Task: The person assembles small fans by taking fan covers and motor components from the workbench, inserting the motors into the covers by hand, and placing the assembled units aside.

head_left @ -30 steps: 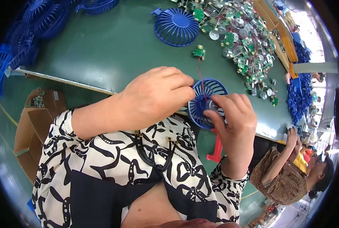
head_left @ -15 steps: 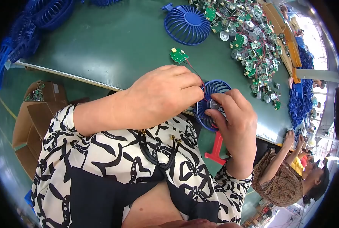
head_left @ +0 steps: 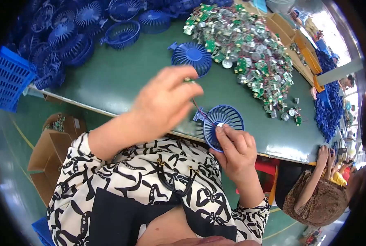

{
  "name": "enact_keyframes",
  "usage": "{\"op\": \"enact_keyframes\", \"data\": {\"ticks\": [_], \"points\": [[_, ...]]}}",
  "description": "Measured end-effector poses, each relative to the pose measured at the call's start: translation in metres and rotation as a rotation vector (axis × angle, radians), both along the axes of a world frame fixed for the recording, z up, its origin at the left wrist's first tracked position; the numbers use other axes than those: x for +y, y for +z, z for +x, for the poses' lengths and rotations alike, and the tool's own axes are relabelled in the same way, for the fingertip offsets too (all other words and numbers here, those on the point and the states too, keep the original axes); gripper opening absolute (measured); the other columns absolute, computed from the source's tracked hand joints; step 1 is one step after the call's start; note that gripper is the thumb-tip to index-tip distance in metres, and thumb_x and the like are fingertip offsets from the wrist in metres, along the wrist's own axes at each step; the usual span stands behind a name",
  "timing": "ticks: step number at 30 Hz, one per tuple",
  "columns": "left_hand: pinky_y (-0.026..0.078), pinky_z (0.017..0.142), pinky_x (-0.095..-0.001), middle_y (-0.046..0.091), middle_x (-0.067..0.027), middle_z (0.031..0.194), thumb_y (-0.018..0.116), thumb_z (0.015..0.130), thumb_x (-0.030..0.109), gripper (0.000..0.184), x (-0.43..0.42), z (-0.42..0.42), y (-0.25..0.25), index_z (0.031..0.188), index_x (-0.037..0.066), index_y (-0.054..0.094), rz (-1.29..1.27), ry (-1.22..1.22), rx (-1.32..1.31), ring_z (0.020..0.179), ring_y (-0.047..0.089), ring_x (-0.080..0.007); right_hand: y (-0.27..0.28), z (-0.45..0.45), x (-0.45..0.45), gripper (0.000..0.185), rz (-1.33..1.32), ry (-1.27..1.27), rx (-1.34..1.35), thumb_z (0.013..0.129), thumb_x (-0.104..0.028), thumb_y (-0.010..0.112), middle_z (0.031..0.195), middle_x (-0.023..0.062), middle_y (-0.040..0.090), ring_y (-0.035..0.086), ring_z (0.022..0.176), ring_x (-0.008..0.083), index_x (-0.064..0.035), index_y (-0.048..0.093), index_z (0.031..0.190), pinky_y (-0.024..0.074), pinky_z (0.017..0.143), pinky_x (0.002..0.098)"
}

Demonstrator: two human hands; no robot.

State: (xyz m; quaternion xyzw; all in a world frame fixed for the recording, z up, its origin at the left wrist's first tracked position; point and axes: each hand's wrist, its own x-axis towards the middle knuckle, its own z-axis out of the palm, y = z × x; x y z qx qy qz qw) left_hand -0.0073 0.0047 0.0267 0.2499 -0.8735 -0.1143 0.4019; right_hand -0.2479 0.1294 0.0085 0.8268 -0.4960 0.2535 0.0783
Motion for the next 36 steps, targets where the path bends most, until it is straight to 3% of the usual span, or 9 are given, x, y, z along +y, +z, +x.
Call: {"op": "enact_keyframes", "data": {"ticks": [4,7,12,19,26,31,34,35,36], "points": [[0.04,0.113,-0.0459,0.043,-0.0178,0.152,0.074,0.076,-0.001,0.068,-0.035,0.003,0.013,0.14,0.01,0.052,-0.101,0.226,-0.31,0.138,0.045,-0.0397,-0.005,-0.016,0.005,0.061,-0.108,-0.06,-0.176,0.062,-0.017,0.087,0.118,0.0127,0.068,0.066,0.099,0.0277,-0.0042,0.072,0.12,0.0525,0.083,0.0383],[0.041,0.112,-0.0456,0.044,-0.0179,0.151,0.076,0.077,0.002,0.07,-0.043,-0.001,0.007,0.141,0.01,0.051,-0.031,0.248,-0.401,0.137,0.045,-0.039,-0.006,-0.048,0.019,0.06,-0.259,-0.231,-0.316,0.061,-0.008,0.088,0.119,0.0183,0.067,0.066,0.104,0.0323,-0.0001,0.073,0.119,0.0554,0.09,0.0387],[0.044,0.105,-0.0454,0.05,-0.0171,0.141,0.078,0.074,0.003,0.066,-0.023,0.001,0.013,0.136,0.008,0.054,0.009,0.249,-0.462,0.128,0.051,-0.0379,0.009,-0.14,0.045,0.03,-0.536,-0.764,-0.304,0.088,-0.007,0.07,0.116,0.0193,0.066,0.065,0.105,0.0327,0.0045,0.069,0.115,0.0504,0.093,0.04],[0.045,0.103,-0.0456,0.055,-0.0182,0.135,0.076,0.074,-0.002,0.063,-0.002,0.006,0.006,0.133,0.006,0.056,0.014,0.161,-0.232,0.121,0.054,-0.0382,-0.001,-0.26,0.052,0.026,-0.199,-1.105,-0.211,0.095,-0.016,0.067,0.113,0.016,0.068,0.064,0.101,0.0353,0.0009,0.071,0.114,0.049,0.091,0.0437],[0.049,0.096,-0.0439,0.062,-0.0174,0.124,0.071,0.075,-0.005,0.06,-0.002,0.007,0.003,0.133,0.003,0.057,0.121,0.157,-0.295,0.115,0.058,-0.0363,0.026,-0.192,0.008,0.026,-0.35,-0.857,0.074,0.089,-0.013,0.071,0.113,0.0164,0.068,0.061,0.109,0.0352,-0.0037,0.072,0.114,0.0472,0.096,0.0455],[0.052,0.09,-0.0417,0.067,-0.0149,0.109,0.071,0.078,-0.003,0.052,0.003,0.015,0.0,0.129,0.004,0.059,0.112,0.15,-0.212,0.103,0.064,-0.0339,0.032,-0.19,-0.036,0.018,-0.22,-0.94,0.249,0.087,-0.021,0.072,0.105,0.0122,0.07,0.062,0.104,0.0356,-0.0039,0.073,0.092,0.049,0.088,0.0461],[0.055,0.083,-0.0379,0.07,-0.0148,0.103,0.069,0.082,-0.004,0.04,0.003,0.02,-0.008,0.121,0.002,0.063,0.148,0.123,0.034,0.094,0.069,-0.0309,0.029,-0.22,-0.057,0.016,-0.067,-0.976,0.223,0.087,-0.021,0.071,0.101,0.0129,0.07,0.063,0.102,0.0356,-0.0058,0.073,0.092,0.0504,0.084,0.0465],[0.055,0.082,-0.0365,0.071,-0.0148,0.102,0.068,0.083,-0.005,0.037,0.004,0.021,-0.01,0.119,0.001,0.064,0.197,0.13,0.089,0.093,0.07,-0.0287,0.03,-0.23,-0.061,0.013,-0.089,-0.91,0.07,0.088,-0.019,0.07,0.096,0.0146,0.071,0.065,0.093,0.0391,-0.0073,0.074,0.091,0.0511,0.08,0.046],[0.056,0.08,-0.035,0.071,-0.0148,0.102,0.067,0.085,-0.005,0.033,0.003,0.022,-0.011,0.118,0.0,0.065,0.243,0.131,0.143,0.092,0.071,-0.0266,0.035,-0.242,-0.067,0.012,-0.1,-0.842,-0.134,0.088,-0.015,0.069,0.085,0.0131,0.072,0.066,0.076,0.0312,-0.0049,0.074,0.091,0.0508,0.073,0.0398]]}}
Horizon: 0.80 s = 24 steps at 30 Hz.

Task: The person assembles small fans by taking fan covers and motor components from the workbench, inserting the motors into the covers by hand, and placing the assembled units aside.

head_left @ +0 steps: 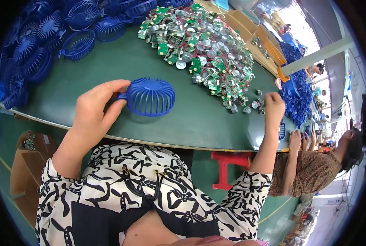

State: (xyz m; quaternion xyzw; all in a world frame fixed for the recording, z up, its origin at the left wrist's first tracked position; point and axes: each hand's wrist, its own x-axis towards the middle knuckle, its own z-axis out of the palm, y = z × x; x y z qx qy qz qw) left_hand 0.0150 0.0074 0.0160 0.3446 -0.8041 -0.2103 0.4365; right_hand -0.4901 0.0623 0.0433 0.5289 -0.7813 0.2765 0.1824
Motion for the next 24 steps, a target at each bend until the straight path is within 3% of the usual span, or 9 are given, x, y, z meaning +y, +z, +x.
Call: {"op": "enact_keyframes", "data": {"ticks": [2,4,8,12,13,16,19,23,24], "points": [[0.055,0.077,-0.0321,0.071,-0.0134,0.098,0.064,0.087,-0.006,0.029,-0.002,0.002,-0.002,0.116,0.0,0.066,0.065,0.013,0.093,0.087,0.071,-0.0217,0.017,-0.003,-0.004,0.011,-0.257,0.101,-0.187,0.088,-0.011,0.068,0.076,0.0071,0.07,0.061,0.066,0.0176,-0.0016,0.074,0.089,0.0476,0.067,0.0315],[0.054,0.073,-0.0291,0.071,-0.0109,0.091,0.062,0.089,-0.006,0.026,-0.004,0.002,-0.005,0.115,-0.001,0.066,0.121,0.036,0.169,0.081,0.069,-0.0161,0.028,0.0,-0.004,0.012,-0.448,0.124,-0.436,0.088,-0.009,0.068,0.076,0.0015,0.068,0.056,0.072,0.0088,0.0012,0.074,0.089,0.0444,0.066,0.0248],[0.048,0.071,-0.0239,0.066,-0.0023,0.082,0.057,0.093,-0.003,0.022,-0.005,0.012,-0.001,0.114,-0.002,0.064,0.346,0.015,0.141,0.075,0.058,-0.0073,0.01,0.007,-0.012,0.015,-0.176,0.143,-0.572,0.09,-0.01,0.066,0.077,0.0012,0.068,0.058,0.075,0.0082,0.0021,0.074,0.087,0.044,0.071,0.0237],[0.043,0.066,-0.0222,0.061,0.0009,0.076,0.056,0.094,-0.001,0.019,-0.006,0.012,0.0,0.111,-0.002,0.064,0.465,0.025,0.179,0.069,0.051,-0.0055,0.016,0.02,-0.002,0.015,-0.323,0.22,-0.656,0.089,-0.009,0.065,0.078,0.0028,0.069,0.06,0.077,0.0089,0.0025,0.073,0.086,0.0444,0.073,0.0225],[0.043,0.066,-0.0219,0.06,0.0014,0.075,0.056,0.094,-0.001,0.018,-0.006,0.012,0.002,0.111,-0.002,0.064,0.476,0.026,0.16,0.068,0.051,-0.0054,0.018,0.019,-0.001,0.015,-0.155,0.146,-0.521,0.09,-0.01,0.064,0.078,0.0033,0.069,0.06,0.075,0.0093,0.0026,0.072,0.085,0.0443,0.071,0.0228],[0.042,0.067,-0.0215,0.06,0.0014,0.08,0.057,0.094,0.0,0.022,-0.009,0.013,-0.003,0.115,-0.001,0.063,0.481,0.005,0.108,0.07,0.049,-0.005,0.018,0.026,0.005,0.016,-0.213,0.185,-0.466,0.092,-0.01,0.064,0.079,0.004,0.069,0.059,0.074,0.0088,0.0022,0.07,0.084,0.0445,0.069,0.0234],[0.048,0.067,-0.0291,0.068,-0.0087,0.096,0.067,0.087,0.003,0.027,-0.005,0.011,-0.002,0.114,0.001,0.065,0.341,0.065,0.098,0.076,0.061,-0.0156,0.033,0.042,0.024,0.012,-0.336,0.222,-0.609,0.094,-0.006,0.064,0.083,0.0043,0.069,0.061,0.079,0.01,0.0013,0.069,0.086,0.0468,0.073,0.0245],[0.052,0.086,-0.0409,0.065,-0.0151,0.119,0.078,0.077,0.009,0.042,0.002,0.011,0.002,0.117,0.004,0.065,0.001,0.003,-0.041,0.104,0.063,-0.0326,0.033,0.075,0.055,0.009,-0.39,0.217,-0.57,0.094,-0.004,0.064,0.086,0.0047,0.068,0.06,0.08,0.0096,0.0022,0.069,0.09,0.0478,0.076,0.0237],[0.051,0.088,-0.0415,0.065,-0.0151,0.118,0.077,0.076,0.009,0.042,0.003,0.011,0.002,0.116,0.004,0.065,-0.016,-0.008,-0.126,0.105,0.063,-0.0332,0.033,0.085,0.061,0.009,-0.348,0.218,-0.547,0.094,-0.003,0.063,0.087,0.0044,0.068,0.06,0.081,0.0101,0.0023,0.069,0.09,0.0476,0.076,0.0242]]}}
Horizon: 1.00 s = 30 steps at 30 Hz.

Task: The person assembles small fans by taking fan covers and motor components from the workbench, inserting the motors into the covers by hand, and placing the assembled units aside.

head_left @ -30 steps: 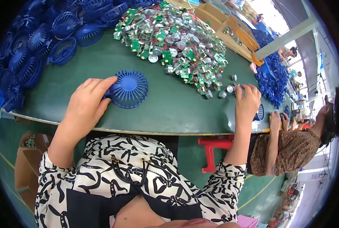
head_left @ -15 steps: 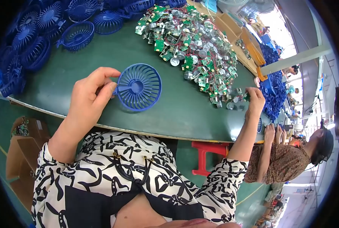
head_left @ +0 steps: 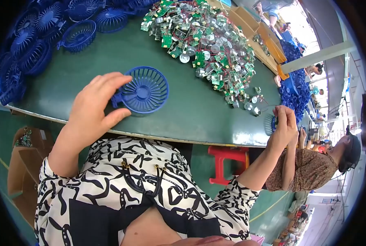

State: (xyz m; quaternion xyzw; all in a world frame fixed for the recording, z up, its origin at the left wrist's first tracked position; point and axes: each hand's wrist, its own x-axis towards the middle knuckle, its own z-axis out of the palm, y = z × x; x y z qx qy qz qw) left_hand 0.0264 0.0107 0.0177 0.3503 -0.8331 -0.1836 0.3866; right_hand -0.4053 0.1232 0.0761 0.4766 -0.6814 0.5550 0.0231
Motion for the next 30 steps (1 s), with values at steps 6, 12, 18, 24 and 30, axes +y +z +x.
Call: {"op": "enact_keyframes", "data": {"ticks": [6,12,18,24,30], "points": [[0.049,0.09,-0.045,0.066,-0.0154,0.116,0.077,0.073,0.008,0.035,0.002,-0.02,-0.006,0.107,0.006,0.068,-0.155,-0.165,-0.208,0.109,0.062,-0.0348,-0.029,0.076,-0.02,0.003,0.172,0.211,0.315,0.087,0.002,0.067,0.085,0.0098,0.066,0.064,0.08,0.0194,0.0025,0.066,0.09,0.0498,0.076,0.0304],[0.049,0.094,-0.0467,0.067,-0.0148,0.113,0.077,0.073,0.008,0.029,0.001,-0.022,-0.011,0.1,0.005,0.07,-0.133,-0.33,-0.145,0.111,0.064,-0.0356,-0.043,0.101,-0.036,0.024,0.136,0.176,0.448,0.086,-0.003,0.071,0.113,0.0144,0.067,0.064,0.108,0.0279,-0.0012,0.07,0.11,0.0493,0.093,0.0374],[0.049,0.093,-0.0463,0.067,-0.0151,0.114,0.076,0.073,0.006,0.028,-0.005,-0.024,-0.016,0.099,0.005,0.069,-0.088,-0.395,-0.091,0.109,0.064,-0.0353,-0.068,0.097,0.014,0.03,0.295,0.076,0.305,0.083,0.0,0.073,0.111,0.0143,0.066,0.064,0.099,0.0274,-0.0017,0.069,0.112,0.0506,0.089,0.0382],[0.052,0.09,-0.0423,0.068,-0.017,0.114,0.074,0.076,0.002,0.026,-0.007,-0.022,-0.015,0.101,0.004,0.068,0.067,-0.307,0.069,0.104,0.066,-0.035,-0.066,0.114,0.0,0.016,0.407,0.008,0.52,0.086,-0.013,0.076,0.088,0.0134,0.062,0.063,0.079,0.0318,-0.0029,0.068,0.095,0.0483,0.071,0.0436],[0.052,0.09,-0.0396,0.068,-0.0176,0.117,0.073,0.077,0.001,0.025,-0.007,-0.015,-0.02,0.101,0.004,0.069,0.056,-0.395,0.152,0.104,0.067,-0.0329,-0.045,0.112,-0.009,0.044,0.676,-0.045,0.332,0.098,-0.033,0.067,0.065,0.0194,0.05,0.05,0.059,0.0361,0.0008,0.054,0.072,0.0382,0.056,0.0465]]}}
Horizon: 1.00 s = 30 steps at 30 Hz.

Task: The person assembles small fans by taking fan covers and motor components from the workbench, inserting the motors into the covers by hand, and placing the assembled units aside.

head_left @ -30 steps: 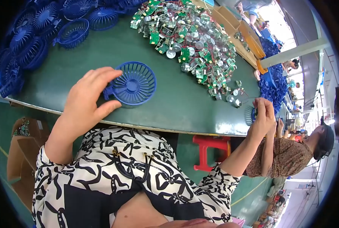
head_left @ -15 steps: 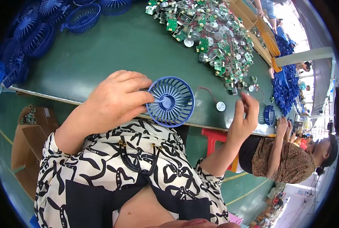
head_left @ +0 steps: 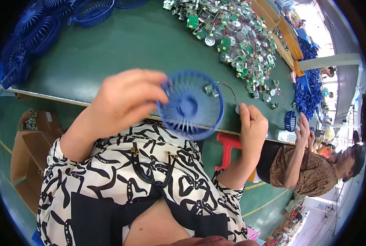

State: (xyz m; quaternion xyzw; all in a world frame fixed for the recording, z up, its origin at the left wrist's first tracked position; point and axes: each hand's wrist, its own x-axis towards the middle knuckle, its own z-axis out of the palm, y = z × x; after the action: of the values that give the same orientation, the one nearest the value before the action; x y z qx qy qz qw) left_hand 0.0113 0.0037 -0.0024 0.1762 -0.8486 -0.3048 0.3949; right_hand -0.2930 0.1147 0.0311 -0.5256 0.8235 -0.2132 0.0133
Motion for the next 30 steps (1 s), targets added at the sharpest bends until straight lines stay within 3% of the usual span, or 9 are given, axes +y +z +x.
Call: {"op": "enact_keyframes", "data": {"ticks": [2,6,7,10,15,21,30], "points": [[0.052,0.088,-0.0419,0.068,-0.0158,0.115,0.075,0.074,0.004,0.026,0.001,-0.004,0.0,0.099,0.005,0.068,-0.067,-0.093,-0.051,0.102,0.066,-0.0333,-0.006,-0.016,0.003,0.045,-0.004,-0.004,0.031,0.098,-0.033,0.067,0.065,0.0193,0.05,0.05,0.059,0.034,0.0007,0.054,0.071,0.0382,0.056,0.0449],[0.052,0.086,-0.0441,0.068,-0.0135,0.113,0.078,0.072,0.007,0.027,0.001,-0.008,0.0,0.096,0.006,0.067,-0.13,-0.163,-0.093,0.1,0.065,-0.0338,-0.012,-0.01,0.012,0.024,-0.224,-0.038,0.025,0.095,-0.025,0.07,0.07,0.0146,0.058,0.056,0.065,0.0297,-0.0016,0.066,0.089,0.0453,0.061,0.0356],[0.052,0.086,-0.044,0.068,-0.0134,0.113,0.078,0.072,0.007,0.027,0.0,-0.009,-0.001,0.096,0.005,0.067,-0.127,-0.152,-0.098,0.101,0.065,-0.0338,-0.012,-0.009,0.012,0.019,-0.207,-0.028,-0.003,0.091,-0.017,0.073,0.079,0.0131,0.061,0.059,0.069,0.0291,-0.0029,0.068,0.103,0.0483,0.066,0.0346],[0.051,0.086,-0.0439,0.067,-0.0129,0.114,0.077,0.072,0.007,0.027,0.0,-0.012,-0.002,0.097,0.005,0.066,-0.133,-0.12,-0.107,0.103,0.064,-0.0337,-0.008,-0.004,0.005,0.022,-0.117,0.126,0.116,0.088,-0.01,0.074,0.084,0.0127,0.061,0.061,0.071,0.0244,-0.0018,0.067,0.107,0.0495,0.067,0.0354],[0.051,0.087,-0.0442,0.066,-0.0122,0.115,0.077,0.072,0.006,0.028,0.002,-0.013,-0.003,0.097,0.006,0.066,-0.144,-0.073,-0.11,0.105,0.064,-0.0333,0.017,0.02,-0.004,0.027,-0.152,0.227,-0.047,0.08,-0.007,0.08,0.086,0.0128,0.062,0.061,0.072,0.0253,0.001,0.067,0.103,0.0504,0.067,0.0354],[0.051,0.088,-0.0437,0.066,-0.0118,0.113,0.076,0.075,0.007,0.026,0.004,-0.009,-0.002,0.099,0.006,0.066,-0.126,-0.072,-0.095,0.105,0.064,-0.0329,0.031,0.066,-0.016,0.031,-0.077,0.771,0.127,0.072,-0.011,0.082,0.085,0.0091,0.062,0.06,0.077,0.0284,-0.0042,0.068,0.1,0.0476,0.069,0.0392],[0.052,0.087,-0.0419,0.067,-0.0118,0.108,0.074,0.077,0.008,0.022,0.003,-0.01,-0.007,0.098,0.005,0.066,-0.14,-0.061,-0.057,0.102,0.065,-0.0315,0.025,0.076,-0.022,0.03,0.034,0.839,0.147,0.076,-0.016,0.08,0.09,0.0082,0.061,0.059,0.081,0.029,-0.0053,0.066,0.1,0.0456,0.071,0.0395]]}}
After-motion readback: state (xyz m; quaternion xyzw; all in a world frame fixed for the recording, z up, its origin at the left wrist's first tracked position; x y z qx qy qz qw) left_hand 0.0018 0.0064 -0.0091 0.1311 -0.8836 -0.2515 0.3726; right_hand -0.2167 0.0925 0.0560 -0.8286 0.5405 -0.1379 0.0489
